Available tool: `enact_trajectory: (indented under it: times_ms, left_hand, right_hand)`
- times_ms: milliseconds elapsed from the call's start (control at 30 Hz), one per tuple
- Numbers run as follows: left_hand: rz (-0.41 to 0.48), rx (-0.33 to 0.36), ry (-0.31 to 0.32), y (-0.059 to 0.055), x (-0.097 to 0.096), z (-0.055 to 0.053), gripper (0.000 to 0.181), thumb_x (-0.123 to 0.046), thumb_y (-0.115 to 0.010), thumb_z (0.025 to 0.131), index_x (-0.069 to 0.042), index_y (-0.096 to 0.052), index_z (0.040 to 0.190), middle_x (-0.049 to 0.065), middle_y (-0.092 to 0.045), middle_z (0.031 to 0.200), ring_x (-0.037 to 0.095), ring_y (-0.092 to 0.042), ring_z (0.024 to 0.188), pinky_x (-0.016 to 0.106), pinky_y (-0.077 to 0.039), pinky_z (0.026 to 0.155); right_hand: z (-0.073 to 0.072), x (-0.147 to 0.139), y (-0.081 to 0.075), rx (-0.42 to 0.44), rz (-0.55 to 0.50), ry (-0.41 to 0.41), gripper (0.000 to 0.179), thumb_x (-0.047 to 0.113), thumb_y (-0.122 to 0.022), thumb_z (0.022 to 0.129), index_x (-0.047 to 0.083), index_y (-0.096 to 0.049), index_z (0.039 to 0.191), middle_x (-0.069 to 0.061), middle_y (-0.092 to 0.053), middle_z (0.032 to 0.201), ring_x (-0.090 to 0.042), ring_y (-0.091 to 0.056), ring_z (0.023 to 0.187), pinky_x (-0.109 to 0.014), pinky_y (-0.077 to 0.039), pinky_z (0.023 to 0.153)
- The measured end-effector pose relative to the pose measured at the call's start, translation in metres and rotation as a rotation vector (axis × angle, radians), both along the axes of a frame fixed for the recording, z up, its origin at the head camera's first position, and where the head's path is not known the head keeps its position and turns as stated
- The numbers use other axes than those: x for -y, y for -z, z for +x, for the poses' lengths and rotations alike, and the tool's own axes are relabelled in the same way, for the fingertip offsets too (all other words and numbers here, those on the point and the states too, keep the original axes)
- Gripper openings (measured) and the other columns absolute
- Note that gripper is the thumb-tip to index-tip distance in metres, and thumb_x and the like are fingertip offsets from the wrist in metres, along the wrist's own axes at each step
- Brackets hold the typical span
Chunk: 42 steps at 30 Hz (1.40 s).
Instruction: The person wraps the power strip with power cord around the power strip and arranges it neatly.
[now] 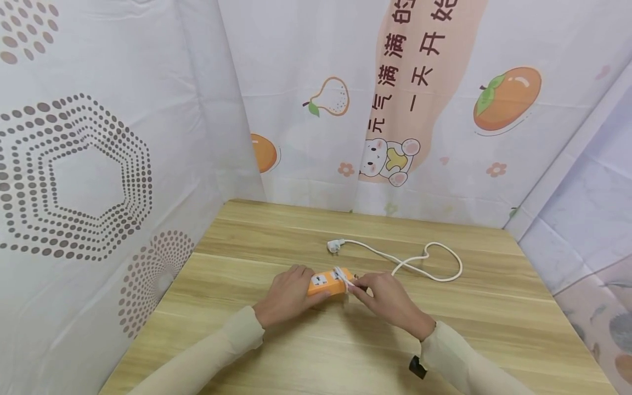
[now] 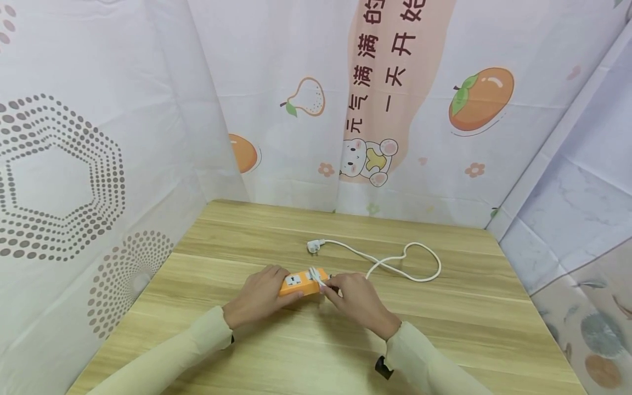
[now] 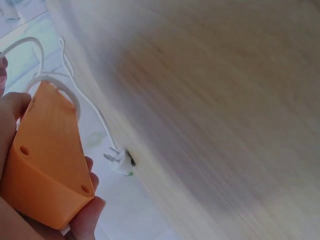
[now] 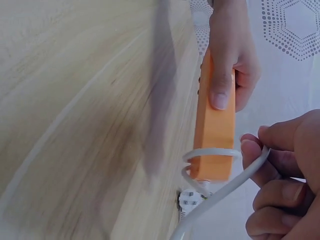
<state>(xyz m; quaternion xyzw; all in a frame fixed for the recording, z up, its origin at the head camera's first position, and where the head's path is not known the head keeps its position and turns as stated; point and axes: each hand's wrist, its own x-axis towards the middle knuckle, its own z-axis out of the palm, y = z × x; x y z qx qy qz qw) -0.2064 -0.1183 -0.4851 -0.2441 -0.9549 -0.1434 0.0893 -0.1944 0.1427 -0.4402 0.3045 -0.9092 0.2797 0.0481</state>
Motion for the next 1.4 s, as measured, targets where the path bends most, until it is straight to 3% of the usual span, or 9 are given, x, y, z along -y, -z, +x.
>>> enact_trajectory:
  times_ms: [133,267,600,1033,1400]
  left_hand:
    - [0.056,0.013,-0.007,-0.001,0.000,0.001,0.061,-0.065,-0.060,0.096,-0.007,-0.069,0.111,-0.002,-0.061,0.094,0.011,-0.051,0.080,0.024,-0.041,0.056]
    - [0.111,0.021,-0.019,-0.001,-0.001,0.001,0.060,-0.065,-0.063,0.094,-0.008,-0.070,0.111,-0.004,-0.058,0.091,0.009,-0.048,0.077,0.024,-0.040,0.056]
    - [0.225,0.025,-0.056,-0.003,-0.001,0.004,0.060,-0.066,-0.066,0.091,-0.010,-0.073,0.111,-0.007,-0.059,0.091,0.007,-0.049,0.075,0.025,-0.041,0.060]
    - [0.374,0.119,-0.067,-0.006,0.000,0.005,0.057,-0.064,-0.068,0.091,-0.011,-0.074,0.112,-0.010,-0.060,0.088,0.007,-0.050,0.070,0.026,-0.041,0.059]
    - [0.510,0.229,-0.061,-0.004,0.000,0.005,0.055,-0.061,-0.067,0.093,-0.010,-0.073,0.112,-0.006,-0.064,0.092,0.009,-0.054,0.071,0.027,-0.044,0.060]
  right_hand:
    - [0.001,-0.002,0.004,0.026,-0.009,-0.024,0.019,0.021,-0.070,0.100,0.021,-0.075,0.082,0.015,-0.059,0.068,0.001,-0.038,0.054,-0.022,-0.037,0.051]
    - [0.003,-0.003,0.007,0.043,-0.007,-0.037,0.018,0.020,-0.070,0.100,0.020,-0.074,0.083,0.018,-0.051,0.065,0.001,-0.033,0.052,-0.021,-0.032,0.049]
    - [0.006,-0.001,0.013,0.025,-0.070,-0.078,0.011,0.012,-0.072,0.097,0.012,-0.076,0.087,0.015,-0.057,0.069,0.003,-0.037,0.053,-0.021,-0.035,0.046]
    - [0.003,-0.003,0.019,0.089,-0.082,-0.101,0.013,0.017,-0.069,0.099,0.009,-0.077,0.093,-0.001,-0.069,0.077,0.002,-0.042,0.059,-0.021,-0.040,0.052]
    - [0.001,-0.006,0.027,0.085,-0.090,-0.137,0.013,0.019,-0.071,0.098,0.011,-0.078,0.092,0.009,-0.062,0.070,0.004,-0.038,0.058,-0.020,-0.037,0.051]
